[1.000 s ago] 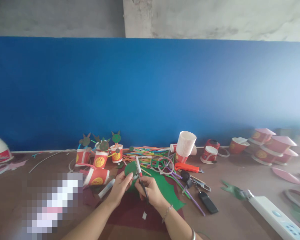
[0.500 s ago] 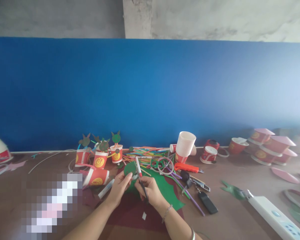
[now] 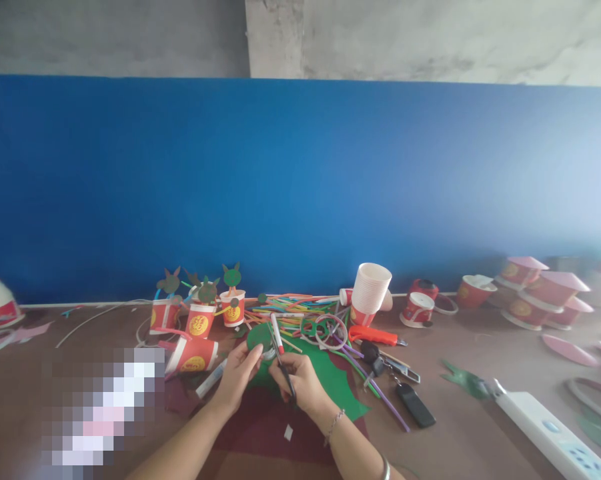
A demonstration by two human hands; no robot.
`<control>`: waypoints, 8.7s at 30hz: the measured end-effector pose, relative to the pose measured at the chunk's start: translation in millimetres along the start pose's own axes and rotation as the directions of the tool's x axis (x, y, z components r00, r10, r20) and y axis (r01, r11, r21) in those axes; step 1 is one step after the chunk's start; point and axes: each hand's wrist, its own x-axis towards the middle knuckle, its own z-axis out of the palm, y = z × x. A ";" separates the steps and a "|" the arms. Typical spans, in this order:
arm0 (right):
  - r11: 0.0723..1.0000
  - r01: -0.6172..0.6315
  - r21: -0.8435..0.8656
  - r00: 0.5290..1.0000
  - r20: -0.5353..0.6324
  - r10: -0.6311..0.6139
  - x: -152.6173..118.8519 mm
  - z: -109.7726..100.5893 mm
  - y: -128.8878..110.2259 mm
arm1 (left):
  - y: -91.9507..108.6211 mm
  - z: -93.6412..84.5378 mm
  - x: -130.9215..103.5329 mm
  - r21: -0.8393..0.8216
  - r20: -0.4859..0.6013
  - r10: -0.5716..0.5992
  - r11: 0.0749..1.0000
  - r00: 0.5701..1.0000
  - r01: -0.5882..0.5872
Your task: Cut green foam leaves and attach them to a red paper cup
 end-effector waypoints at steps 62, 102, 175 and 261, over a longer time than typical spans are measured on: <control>0.999 0.021 0.034 1.000 0.010 -0.021 1.7 -0.4 7.7 | -1.6 -0.9 2.3 0.087 -0.004 0.044 0.995 0.999 -0.044; 1.000 0.025 0.010 1.000 -0.014 -0.025 1.7 -1.4 6.5 | -0.8 -3.2 3.1 0.231 0.035 0.132 0.963 0.991 -0.137; 1.000 0.002 -0.002 0.998 0.063 -0.001 -0.3 -2.7 0.6 | -6.7 -7.5 8.8 0.214 -0.108 0.138 0.970 0.985 -0.113; 0.912 -0.048 -0.407 0.820 -0.537 -0.197 11.9 -14.0 20.1 | -2.7 -4.7 0.0 0.667 0.050 0.392 0.672 0.919 -0.323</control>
